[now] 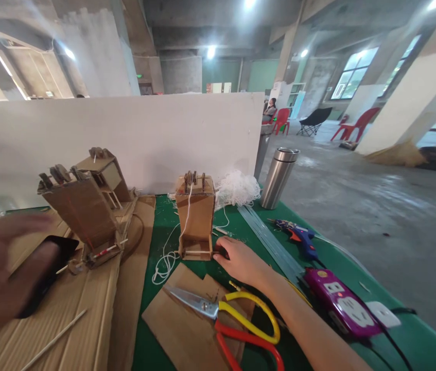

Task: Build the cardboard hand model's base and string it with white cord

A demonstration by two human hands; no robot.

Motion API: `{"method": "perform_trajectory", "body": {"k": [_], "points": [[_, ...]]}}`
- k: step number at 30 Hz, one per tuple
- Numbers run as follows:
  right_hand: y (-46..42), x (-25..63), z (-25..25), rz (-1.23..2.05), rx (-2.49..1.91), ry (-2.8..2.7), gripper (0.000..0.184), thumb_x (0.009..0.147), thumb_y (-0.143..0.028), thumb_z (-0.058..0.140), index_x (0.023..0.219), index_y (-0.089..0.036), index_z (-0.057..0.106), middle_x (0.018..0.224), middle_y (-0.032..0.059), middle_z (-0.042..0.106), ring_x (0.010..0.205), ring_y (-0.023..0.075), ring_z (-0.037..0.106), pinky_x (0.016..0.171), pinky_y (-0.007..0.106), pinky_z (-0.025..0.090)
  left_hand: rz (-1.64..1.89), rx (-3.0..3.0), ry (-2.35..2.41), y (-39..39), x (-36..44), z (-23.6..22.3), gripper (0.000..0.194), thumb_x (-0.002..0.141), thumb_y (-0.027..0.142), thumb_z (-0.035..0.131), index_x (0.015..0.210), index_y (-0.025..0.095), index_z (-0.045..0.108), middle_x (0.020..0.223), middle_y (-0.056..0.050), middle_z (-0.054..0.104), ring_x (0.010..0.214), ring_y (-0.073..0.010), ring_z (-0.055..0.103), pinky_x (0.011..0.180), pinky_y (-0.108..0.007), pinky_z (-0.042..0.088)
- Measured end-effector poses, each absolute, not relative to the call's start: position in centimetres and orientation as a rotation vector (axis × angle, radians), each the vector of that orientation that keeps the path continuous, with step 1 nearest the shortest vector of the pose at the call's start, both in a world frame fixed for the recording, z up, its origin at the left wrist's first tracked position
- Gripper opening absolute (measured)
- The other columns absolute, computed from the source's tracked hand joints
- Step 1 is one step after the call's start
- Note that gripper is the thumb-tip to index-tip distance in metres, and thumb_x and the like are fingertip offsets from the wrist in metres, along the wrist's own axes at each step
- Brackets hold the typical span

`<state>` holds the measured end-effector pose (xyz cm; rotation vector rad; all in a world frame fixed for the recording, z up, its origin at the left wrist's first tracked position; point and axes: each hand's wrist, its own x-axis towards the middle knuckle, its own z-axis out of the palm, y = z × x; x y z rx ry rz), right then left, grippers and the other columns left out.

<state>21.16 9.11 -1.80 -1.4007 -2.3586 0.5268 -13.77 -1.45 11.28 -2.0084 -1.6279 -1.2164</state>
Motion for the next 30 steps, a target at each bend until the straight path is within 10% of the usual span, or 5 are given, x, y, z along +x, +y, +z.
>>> {"method": "perform_trajectory", "body": {"k": [10,30], "points": [[9.5,21.2,-2.6,0.538,-1.317,-2.395,0.025,0.093,-0.027,0.039,0.072,-0.021,0.051,0.083,0.0049,0.058,0.078,0.0187,0.056,0.072,0.031,0.042,-0.79,-2.992,-1.259,-1.3,-1.5,0.5,0.008,0.08,0.014,0.052,0.085,0.02,0.055,0.086,-0.001,0.064,0.078,-0.0171,0.056,0.069,-0.031,0.048],[9.4,21.3,-2.8,0.535,-1.363,-2.367,0.014,0.089,-0.03,0.047,0.079,-0.022,0.052,0.08,0.0034,0.06,0.075,0.0194,0.057,0.068,0.03,0.043,-0.647,-2.968,-1.615,0.0,-2.6,-1.7,0.023,0.076,0.022,0.06,0.099,0.02,0.059,0.1,-0.004,0.061,0.093,-0.0236,0.052,0.084,-0.042,0.045]]}}
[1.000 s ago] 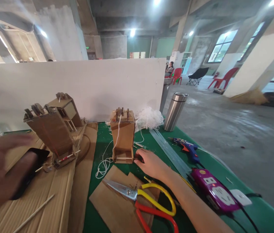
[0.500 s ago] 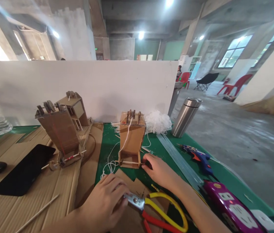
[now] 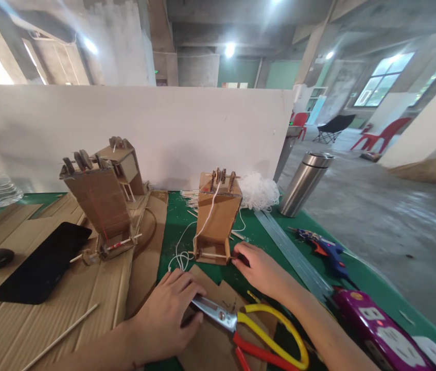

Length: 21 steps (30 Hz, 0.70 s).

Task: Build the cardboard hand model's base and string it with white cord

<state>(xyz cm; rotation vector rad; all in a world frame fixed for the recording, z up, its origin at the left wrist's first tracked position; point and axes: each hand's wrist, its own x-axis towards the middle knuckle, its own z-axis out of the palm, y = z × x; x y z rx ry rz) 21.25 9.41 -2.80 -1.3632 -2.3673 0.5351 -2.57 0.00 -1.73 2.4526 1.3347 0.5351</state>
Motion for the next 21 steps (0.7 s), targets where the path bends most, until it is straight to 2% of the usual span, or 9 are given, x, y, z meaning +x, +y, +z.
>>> {"method": "perform_trajectory", "body": {"k": [5,9,11,16,21], "points": [[9.53,21.26,-2.84,0.526,-1.314,-2.394,0.026,0.092,-0.029,0.038,0.073,-0.021,0.054,0.083,0.0056,0.059,0.078,0.0197,0.057,0.072,0.032,0.044,0.517,2.442,1.343,0.18,-2.65,-1.79,0.02,0.077,0.02,0.058,0.097,0.021,0.059,0.101,-0.004,0.06,0.095,-0.0233,0.051,0.085,-0.041,0.044],[9.5,21.35,-3.0,0.545,-1.41,-2.345,0.012,0.089,-0.032,0.047,0.085,-0.022,0.052,0.08,0.0035,0.061,0.072,0.0195,0.057,0.066,0.03,0.044,0.502,2.426,1.34,0.24,-2.72,-1.76,0.02,0.077,0.019,0.058,0.097,0.021,0.059,0.102,-0.003,0.06,0.095,-0.0231,0.051,0.085,-0.042,0.044],[9.46,21.36,-2.91,0.541,-1.42,-2.353,0.011,0.088,-0.032,0.048,0.085,-0.022,0.052,0.079,0.003,0.061,0.071,0.0193,0.057,0.064,0.03,0.043,0.499,2.43,1.329,0.21,-2.74,-1.74,0.019,0.078,0.019,0.057,0.097,0.02,0.058,0.102,-0.003,0.06,0.095,-0.0228,0.051,0.086,-0.042,0.043],[9.38,21.28,-2.38,0.493,-1.358,-2.398,0.026,0.094,-0.028,0.037,0.075,-0.021,0.054,0.083,0.0052,0.059,0.08,0.0194,0.058,0.073,0.031,0.042,0.466,2.452,1.311,0.24,-2.69,-1.67,0.018,0.081,0.015,0.055,0.099,0.02,0.056,0.104,-0.003,0.06,0.096,-0.0224,0.05,0.087,-0.042,0.042],[9.31,21.3,-2.27,0.494,-1.439,-2.358,0.012,0.089,-0.03,0.049,0.084,-0.021,0.054,0.08,0.0032,0.061,0.074,0.019,0.057,0.066,0.029,0.042,0.446,2.477,1.304,0.4,-2.65,-1.91,0.02,0.081,0.013,0.056,0.1,0.02,0.055,0.105,-0.003,0.06,0.097,-0.0227,0.051,0.087,-0.043,0.042]]}}
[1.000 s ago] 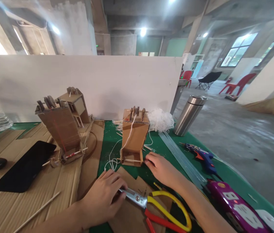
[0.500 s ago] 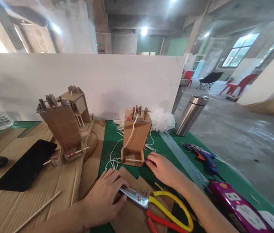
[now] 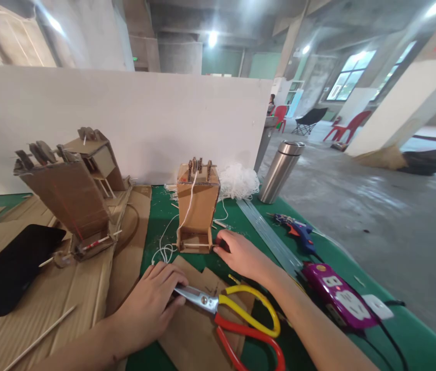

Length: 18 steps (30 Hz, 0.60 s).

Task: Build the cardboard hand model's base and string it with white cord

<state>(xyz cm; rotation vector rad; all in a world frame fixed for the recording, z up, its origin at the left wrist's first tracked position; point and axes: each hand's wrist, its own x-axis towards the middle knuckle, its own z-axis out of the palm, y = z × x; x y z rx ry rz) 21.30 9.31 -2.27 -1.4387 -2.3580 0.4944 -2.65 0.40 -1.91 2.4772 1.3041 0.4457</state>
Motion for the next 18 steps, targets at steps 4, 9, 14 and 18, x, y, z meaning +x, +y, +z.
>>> {"method": "perform_trajectory", "body": {"k": [4,9,14,18], "points": [[9.34,21.31,-2.31,0.468,-1.355,-2.397,0.023,0.093,-0.026,0.04,0.077,-0.02,0.055,0.083,0.0052,0.06,0.078,0.0185,0.057,0.071,0.03,0.042,0.477,2.505,1.291,0.53,-2.71,-2.34,0.02,0.081,0.012,0.056,0.1,0.02,0.054,0.104,-0.002,0.061,0.096,-0.0224,0.052,0.086,-0.042,0.043],[9.14,21.28,-2.07,0.495,-1.42,-2.361,0.014,0.09,-0.03,0.047,0.085,-0.02,0.055,0.083,0.0048,0.06,0.078,0.0194,0.057,0.07,0.03,0.042,0.492,2.507,1.278,0.69,-2.75,-2.46,0.019,0.082,0.013,0.055,0.1,0.02,0.054,0.104,-0.003,0.061,0.096,-0.0223,0.052,0.086,-0.042,0.042],[9.15,21.11,-2.06,0.524,-1.358,-2.383,0.024,0.093,-0.026,0.037,0.076,-0.021,0.052,0.083,0.0055,0.059,0.079,0.019,0.056,0.073,0.031,0.042,0.469,2.492,1.297,0.66,-2.76,-2.38,0.02,0.082,0.012,0.056,0.1,0.02,0.055,0.104,-0.002,0.061,0.096,-0.0229,0.052,0.085,-0.042,0.042],[9.31,21.1,-2.43,0.535,-1.399,-2.353,0.016,0.091,-0.028,0.042,0.081,-0.021,0.052,0.084,0.0054,0.06,0.079,0.0202,0.056,0.072,0.032,0.042,0.468,2.481,1.295,0.59,-2.79,-2.51,0.021,0.082,0.012,0.057,0.1,0.021,0.055,0.105,-0.001,0.061,0.096,-0.0224,0.052,0.085,-0.042,0.042]]}}
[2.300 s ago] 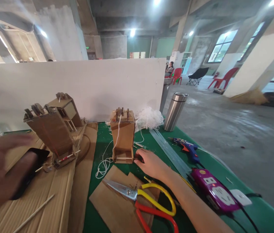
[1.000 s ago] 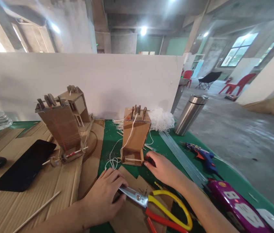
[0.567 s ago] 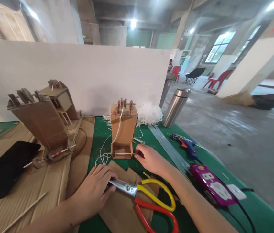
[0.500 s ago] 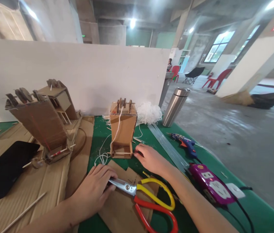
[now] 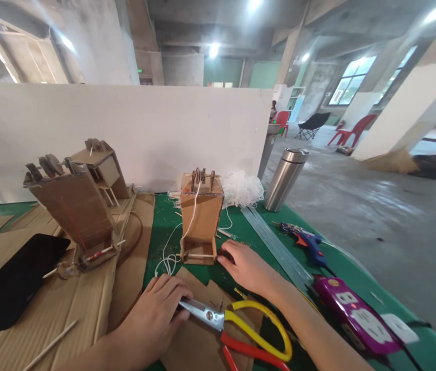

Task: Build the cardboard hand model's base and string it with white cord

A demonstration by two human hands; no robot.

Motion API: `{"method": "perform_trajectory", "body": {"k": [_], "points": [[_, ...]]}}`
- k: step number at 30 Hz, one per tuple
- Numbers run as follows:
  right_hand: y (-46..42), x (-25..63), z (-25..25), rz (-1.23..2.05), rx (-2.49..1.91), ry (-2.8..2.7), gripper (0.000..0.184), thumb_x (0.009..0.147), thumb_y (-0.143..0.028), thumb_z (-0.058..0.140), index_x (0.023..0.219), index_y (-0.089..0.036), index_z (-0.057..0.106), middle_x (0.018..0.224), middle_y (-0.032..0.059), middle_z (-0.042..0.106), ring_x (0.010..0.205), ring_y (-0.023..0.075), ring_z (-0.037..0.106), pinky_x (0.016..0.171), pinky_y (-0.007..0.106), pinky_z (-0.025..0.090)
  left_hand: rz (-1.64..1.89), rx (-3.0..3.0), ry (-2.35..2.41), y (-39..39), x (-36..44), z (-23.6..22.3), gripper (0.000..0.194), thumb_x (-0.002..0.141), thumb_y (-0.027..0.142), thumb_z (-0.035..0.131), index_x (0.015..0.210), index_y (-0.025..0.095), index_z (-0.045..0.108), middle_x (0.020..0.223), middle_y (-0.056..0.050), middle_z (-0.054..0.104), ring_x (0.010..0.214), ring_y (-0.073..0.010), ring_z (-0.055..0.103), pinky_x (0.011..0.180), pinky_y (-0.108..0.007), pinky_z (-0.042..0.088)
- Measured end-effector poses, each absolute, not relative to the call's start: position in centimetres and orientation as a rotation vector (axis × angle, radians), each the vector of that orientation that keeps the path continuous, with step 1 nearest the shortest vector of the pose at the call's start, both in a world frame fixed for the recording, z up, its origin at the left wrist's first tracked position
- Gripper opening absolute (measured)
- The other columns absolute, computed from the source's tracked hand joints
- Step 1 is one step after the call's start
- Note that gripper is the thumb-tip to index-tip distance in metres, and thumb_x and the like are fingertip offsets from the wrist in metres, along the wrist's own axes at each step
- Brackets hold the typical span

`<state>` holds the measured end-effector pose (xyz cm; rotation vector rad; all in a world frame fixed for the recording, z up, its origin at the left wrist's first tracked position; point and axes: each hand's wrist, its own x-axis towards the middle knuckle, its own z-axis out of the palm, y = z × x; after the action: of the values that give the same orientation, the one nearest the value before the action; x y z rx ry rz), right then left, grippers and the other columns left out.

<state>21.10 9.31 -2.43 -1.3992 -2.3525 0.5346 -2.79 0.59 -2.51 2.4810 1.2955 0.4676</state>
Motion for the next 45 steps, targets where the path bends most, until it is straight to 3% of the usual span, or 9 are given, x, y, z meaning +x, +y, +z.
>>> {"method": "perform_trajectory", "body": {"k": [7,11,18,21,26,31,34,38,45], "points": [[9.3,21.2,-2.6,0.519,-1.34,-2.383,0.022,0.093,-0.025,0.035,0.077,-0.021,0.05,0.086,0.0064,0.059,0.083,0.0207,0.056,0.075,0.034,0.041,0.426,2.483,1.294,0.6,-2.8,-2.6,0.02,0.083,0.014,0.055,0.102,0.021,0.054,0.107,-0.002,0.06,0.098,-0.0229,0.051,0.087,-0.042,0.041],[9.3,21.1,-2.6,0.515,-1.421,-2.337,0.007,0.088,-0.027,0.048,0.084,-0.021,0.049,0.083,0.0048,0.06,0.078,0.021,0.056,0.07,0.032,0.042,0.42,2.495,1.303,0.7,-2.9,-2.6,0.018,0.085,0.016,0.054,0.102,0.021,0.054,0.108,-0.002,0.06,0.098,-0.0227,0.05,0.088,-0.042,0.04],[9.4,20.9,-2.6,0.498,-1.352,-2.362,0.018,0.091,-0.025,0.041,0.076,-0.021,0.051,0.084,0.0053,0.06,0.079,0.0201,0.057,0.072,0.032,0.042,0.412,2.512,1.311,0.4,-2.9,-2.4,0.017,0.086,0.019,0.054,0.103,0.022,0.055,0.107,-0.001,0.06,0.098,-0.0219,0.05,0.088,-0.04,0.041],[9.4,21.0,-2.6,0.516,-1.408,-2.335,0.006,0.087,-0.025,0.048,0.083,-0.022,0.051,0.083,0.0037,0.061,0.076,0.0196,0.057,0.068,0.03,0.042,0.408,2.516,1.311,0.4,-2.8,-2.5,0.017,0.085,0.018,0.055,0.102,0.021,0.055,0.107,-0.001,0.06,0.098,-0.0217,0.05,0.089,-0.04,0.041],[9.4,20.9,-2.6,0.496,-1.352,-2.376,0.022,0.092,-0.024,0.037,0.076,-0.02,0.052,0.083,0.0054,0.06,0.079,0.0198,0.057,0.074,0.032,0.042,0.409,2.517,1.317,0.5,-2.8,-2.5,0.017,0.084,0.016,0.054,0.101,0.021,0.056,0.107,-0.002,0.06,0.098,-0.0225,0.051,0.089,-0.042,0.041],[9.3,21.0,-2.6,0.515,-1.416,-2.345,0.007,0.088,-0.025,0.048,0.087,-0.02,0.053,0.086,0.005,0.061,0.077,0.0196,0.057,0.07,0.03,0.042,0.481,2.487,1.304,0.1,-2.7,-2.1,0.018,0.081,0.015,0.054,0.098,0.02,0.055,0.103,-0.003,0.061,0.095,-0.0231,0.052,0.086,-0.043,0.043],[9.4,21.0,-2.6,0.494,-1.349,-2.381,0.013,0.089,-0.021,0.045,0.081,-0.019,0.054,0.084,0.0048,0.06,0.079,0.0191,0.056,0.072,0.03,0.042,0.618,2.397,1.293,0.1,-2.9,-1.6,0.024,0.075,0.011,0.054,0.098,0.02,0.053,0.103,-0.004,0.061,0.096,-0.0219,0.054,0.088,-0.041,0.044],[9.5,21.0,-2.3,0.479,-1.28,-2.395,0.023,0.092,-0.019,0.041,0.075,-0.019,0.057,0.083,0.0052,0.06,0.08,0.019,0.057,0.073,0.03,0.043,0.74,2.319,1.411,2.1,-3.6,-1.0,0.028,0.079,0.013,0.048,0.106,0.018,0.052,0.108,-0.008,0.06,0.103,-0.0223,0.055,0.093,-0.041,0.044],[9.3,21.1,-2.2,0.469,-1.284,-2.376,0.011,0.089,-0.02,0.046,0.082,-0.02,0.055,0.086,0.0056,0.062,0.081,0.0204,0.058,0.072,0.031,0.043,0.709,2.143,1.678,7.7,-3.3,-0.6,0.029,0.084,0.024,0.048,0.111,0.014,0.056,0.113,-0.012,0.065,0.11,-0.0276,0.056,0.096,-0.043,0.042]]}}
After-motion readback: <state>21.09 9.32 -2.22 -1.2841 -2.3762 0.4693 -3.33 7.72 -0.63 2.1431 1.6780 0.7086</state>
